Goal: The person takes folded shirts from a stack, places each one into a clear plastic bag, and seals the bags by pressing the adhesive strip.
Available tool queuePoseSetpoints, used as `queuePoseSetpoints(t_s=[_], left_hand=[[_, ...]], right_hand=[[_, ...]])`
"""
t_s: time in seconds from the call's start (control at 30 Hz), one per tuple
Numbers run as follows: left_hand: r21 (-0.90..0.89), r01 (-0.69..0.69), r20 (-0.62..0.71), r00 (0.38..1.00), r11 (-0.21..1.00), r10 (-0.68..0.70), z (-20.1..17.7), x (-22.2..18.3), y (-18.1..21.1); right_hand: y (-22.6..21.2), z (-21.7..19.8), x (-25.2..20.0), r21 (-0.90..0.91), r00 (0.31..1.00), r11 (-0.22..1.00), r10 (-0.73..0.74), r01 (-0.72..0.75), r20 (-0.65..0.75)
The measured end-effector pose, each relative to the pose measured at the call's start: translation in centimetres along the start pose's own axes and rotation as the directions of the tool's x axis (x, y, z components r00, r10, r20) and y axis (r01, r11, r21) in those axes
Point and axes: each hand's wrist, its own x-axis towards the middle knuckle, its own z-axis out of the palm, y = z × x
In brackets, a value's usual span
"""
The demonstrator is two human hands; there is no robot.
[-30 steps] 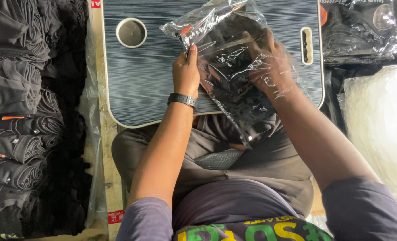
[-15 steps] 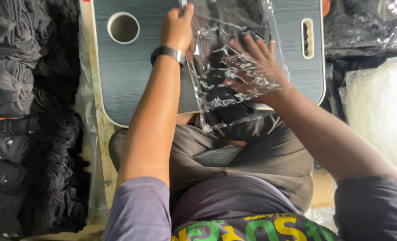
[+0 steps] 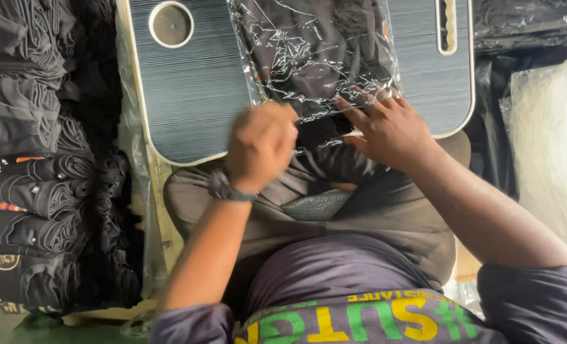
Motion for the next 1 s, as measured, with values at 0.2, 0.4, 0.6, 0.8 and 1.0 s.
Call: queuePoseSetpoints(t_s=[0.2,0.4,0.6,0.8,1.0], left_hand=[[0.364,-0.195,0.225,0.967,0.911,0.117,2.4,-4.3,4.0],[0.537,-0.120,0.275,0.961,0.835,-0.038,3.0,-3.8,5.0],[0.559,-0.131,0.237,0.972,0.819,-0.006,3.9,-3.5,3.6],[0.604,-0.188,0.241,0.969,0.775,0.048,2.5,-4.9,2.8],[0.582,-0.092,0.255,0.964,0.808,-0.074,1.6,-4.4,4.1]], right_hand=[[0.3,2.7,-1.6,0.038,0.972,0.999,-0.024,0.033,-0.232],[0.7,2.0,-1.7,0.247,0.986,0.969,0.014,0.027,-0.164],[1.5,3.1,-1.2,0.179,0.963,0.982,-0.017,0.067,-0.267],[3.8,4.2,-2.1,0.105,0.941,0.976,-0.149,0.189,-0.303],[2.4,2.8,-2.7,-0.124,0.873,0.979,-0.203,0.164,-0.443]])
